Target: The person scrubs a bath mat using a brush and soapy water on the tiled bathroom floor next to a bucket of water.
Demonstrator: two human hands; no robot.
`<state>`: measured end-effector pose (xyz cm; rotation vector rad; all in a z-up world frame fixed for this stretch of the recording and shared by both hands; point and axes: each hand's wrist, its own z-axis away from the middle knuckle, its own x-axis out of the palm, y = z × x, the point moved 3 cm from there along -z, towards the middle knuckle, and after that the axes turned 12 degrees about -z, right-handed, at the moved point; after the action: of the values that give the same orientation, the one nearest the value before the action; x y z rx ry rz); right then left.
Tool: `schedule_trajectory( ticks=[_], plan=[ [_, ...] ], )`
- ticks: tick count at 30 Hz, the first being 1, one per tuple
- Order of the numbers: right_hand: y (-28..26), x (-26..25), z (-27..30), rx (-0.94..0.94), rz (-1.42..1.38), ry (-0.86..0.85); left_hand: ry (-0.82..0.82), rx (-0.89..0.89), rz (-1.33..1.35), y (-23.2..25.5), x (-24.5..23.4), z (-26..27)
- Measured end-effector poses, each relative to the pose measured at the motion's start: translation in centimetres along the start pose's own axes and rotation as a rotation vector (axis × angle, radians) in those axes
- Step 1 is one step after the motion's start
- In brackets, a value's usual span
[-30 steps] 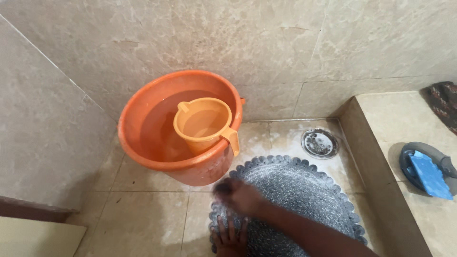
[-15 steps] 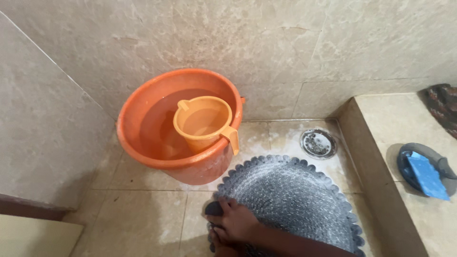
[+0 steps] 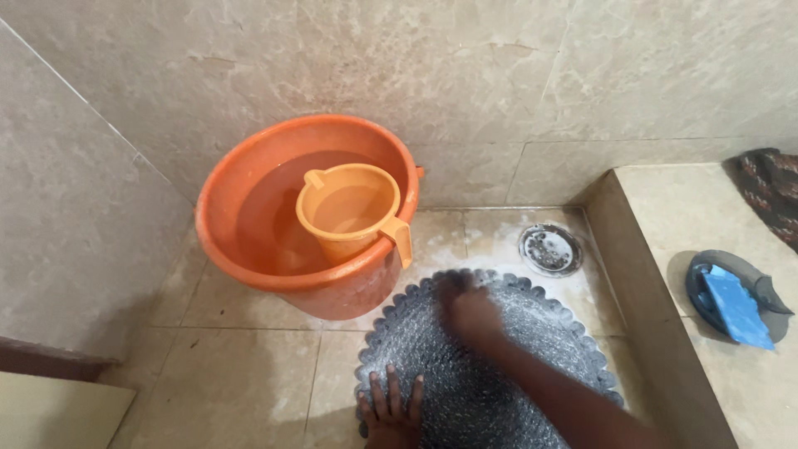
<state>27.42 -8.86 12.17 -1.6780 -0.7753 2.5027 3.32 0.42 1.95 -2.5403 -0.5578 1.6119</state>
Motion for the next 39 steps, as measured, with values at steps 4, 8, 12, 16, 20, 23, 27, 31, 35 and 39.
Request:
schedule_trajectory(
  ticks=[4, 8, 12, 16, 20, 23, 27, 31, 35, 39],
  plan=[
    [-10.9, 6.4, 10.2, -0.942, -0.119, -0.276, -1.205, 0.168, 0.179, 1.2, 4.6, 0.9],
    [-11.2, 3.9, 8.2, -0.852, 0.033, -0.235, -0.41, 0.065, 0.124, 0.5, 4.2, 0.7],
    [-3.5, -1.7, 0.1, -0.394, 0.066, 0.131, -0.926, 0.17, 0.217, -0.1, 1.6, 1.4],
    [1.0, -4.8, -4.1, -0.104, 0.202, 0.123, -0.082, 0.07, 0.005, -0.5, -0.5, -0.1],
    [-6.2, 2.4, 0.6, -0.13, -0.023, -0.056, -0.129, 0.091, 0.06, 0.2, 1.3, 1.0],
    [-11.9, 6.2, 9.2, -0.878, -0.082, -0.239, -0.092, 0.084, 0.056, 0.2, 1.3, 1.4],
    [-10.0, 3.2, 5.8, -0.872, -0.284, -0.198, -0.041, 0.09, 0.069, 0.0, -0.4, 0.3],
    [-2.7, -2.1, -1.8, -0.227, 0.003, -0.004, -0.546, 0.152, 0.134, -0.5, -0.7, -0.5],
    [1.5, -5.8, -3.5, -0.041, 0.227, 0.089, -0.024, 0.083, 0.011, -0.8, -2.1, -0.6],
    [-4.5, 0.3, 2.0, -0.129, 0.094, -0.106, -0.76, 0.153, 0.286, -0.4, 0.1, 0.3]
  ],
)
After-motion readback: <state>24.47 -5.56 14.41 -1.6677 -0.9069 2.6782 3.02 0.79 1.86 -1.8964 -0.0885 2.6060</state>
